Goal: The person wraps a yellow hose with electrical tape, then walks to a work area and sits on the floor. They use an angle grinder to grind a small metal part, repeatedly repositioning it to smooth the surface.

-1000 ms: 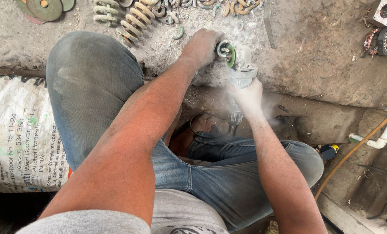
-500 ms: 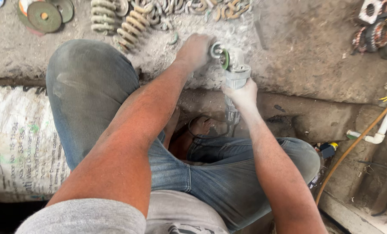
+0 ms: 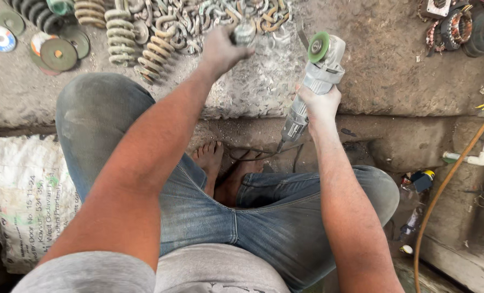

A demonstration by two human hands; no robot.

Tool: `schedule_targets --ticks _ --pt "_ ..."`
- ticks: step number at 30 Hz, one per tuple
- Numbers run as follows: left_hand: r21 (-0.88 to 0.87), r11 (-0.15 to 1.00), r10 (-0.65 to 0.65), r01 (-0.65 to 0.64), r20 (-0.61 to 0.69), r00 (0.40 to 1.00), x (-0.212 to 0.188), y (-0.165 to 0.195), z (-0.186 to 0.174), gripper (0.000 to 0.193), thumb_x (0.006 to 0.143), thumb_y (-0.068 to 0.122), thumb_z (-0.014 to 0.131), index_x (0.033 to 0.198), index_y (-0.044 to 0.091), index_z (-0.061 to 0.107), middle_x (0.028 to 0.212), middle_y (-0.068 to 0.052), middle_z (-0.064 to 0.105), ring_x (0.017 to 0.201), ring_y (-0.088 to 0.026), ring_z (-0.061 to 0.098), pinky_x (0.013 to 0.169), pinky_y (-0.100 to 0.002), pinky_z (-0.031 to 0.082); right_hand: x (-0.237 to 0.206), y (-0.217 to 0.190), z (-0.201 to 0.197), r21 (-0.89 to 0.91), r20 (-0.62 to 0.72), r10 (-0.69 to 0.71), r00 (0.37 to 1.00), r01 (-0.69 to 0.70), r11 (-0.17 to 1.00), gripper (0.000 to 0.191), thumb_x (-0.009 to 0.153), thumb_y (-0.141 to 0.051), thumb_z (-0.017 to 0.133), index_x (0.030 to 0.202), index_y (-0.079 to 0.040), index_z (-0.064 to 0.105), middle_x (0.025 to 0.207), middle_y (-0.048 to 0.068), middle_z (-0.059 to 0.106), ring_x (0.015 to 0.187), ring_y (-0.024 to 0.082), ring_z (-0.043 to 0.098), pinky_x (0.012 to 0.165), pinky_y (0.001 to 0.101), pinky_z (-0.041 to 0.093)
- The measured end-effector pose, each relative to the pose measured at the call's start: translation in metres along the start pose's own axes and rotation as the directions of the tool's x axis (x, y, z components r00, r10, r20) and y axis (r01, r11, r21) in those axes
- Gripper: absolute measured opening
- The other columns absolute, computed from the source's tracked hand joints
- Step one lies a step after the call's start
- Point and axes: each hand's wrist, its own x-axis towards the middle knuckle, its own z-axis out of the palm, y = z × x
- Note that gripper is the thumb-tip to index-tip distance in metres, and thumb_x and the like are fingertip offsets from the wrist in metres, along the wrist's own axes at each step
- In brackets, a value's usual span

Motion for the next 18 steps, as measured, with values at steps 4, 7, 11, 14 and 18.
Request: schedule_targets --ticks 4,7,11,14,18 --pt "0.187 0.979 0.104 -0.086 -0.092 0.990 -0.009 -0.013 0.006 0.052 0.069 0.020 0.093 0.104 0.006 0.058 0.097 -0.010 0.070 0.083 -0.015 0.071 0.076 -0.031 0.066 -0.002 -0.007 0.001 -0.003 0.011 -0.005 1.000 0.005 1.000 0.040 0.078 0.001 0.080 0.115 0.004 0.063 0.095 0.011 0.074 0.074 0.020 0.075 0.068 0.0347 0.063" --pt "0.337 0.923 0.206 -0.185 -0.027 0.978 -0.010 -0.025 0.016 0.058 0.072 0.017 0.090 0.116 0.005 0.054 0.108 -0.010 0.069 0.092 -0.016 0.074 0.088 -0.030 0.063 -0.003 -0.008 0.001 -0.025 -0.012 0.040 0.999 -0.040 0.999 0.042 0.075 0.000 0.080 0.112 0.002 0.060 0.093 0.010 0.074 0.071 0.021 0.076 0.067 0.0352 0.065" --pt "0.583 0.774 0.286 -0.249 0.029 0.958 -0.009 -0.036 0.024 0.092 0.069 0.018 0.094 0.149 0.017 0.049 0.123 -0.016 0.057 0.105 -0.028 0.062 0.093 -0.044 0.053 -0.004 -0.004 0.000 -0.103 0.047 0.002 0.999 0.003 0.995 0.043 0.075 -0.003 0.081 0.114 0.003 0.063 0.097 0.010 0.074 0.079 0.019 0.076 0.073 0.0338 0.064" --pt "0.668 0.711 0.132 -0.221 0.182 0.974 -0.013 -0.042 0.026 0.052 0.085 0.013 0.083 0.132 0.013 0.061 0.129 -0.014 0.051 0.111 -0.025 0.065 0.098 -0.036 0.059 -0.005 0.001 0.001 -0.207 0.024 0.008 1.000 -0.003 0.978 0.046 0.074 -0.006 0.083 0.114 0.001 0.062 0.100 0.008 0.074 0.086 0.017 0.076 0.078 0.0319 0.063" --pt "0.696 0.630 0.230 -0.344 0.256 0.939 -0.020 -0.038 0.024 0.050 0.086 0.012 0.082 0.131 0.005 0.059 0.125 -0.013 0.053 0.107 -0.024 0.067 0.096 -0.035 0.060 -0.004 0.008 0.002 -0.223 0.039 0.016 0.999 -0.006 0.975 0.048 0.073 -0.006 0.084 0.115 0.001 0.064 0.105 0.008 0.075 0.090 0.016 0.075 0.080 0.0313 0.062"
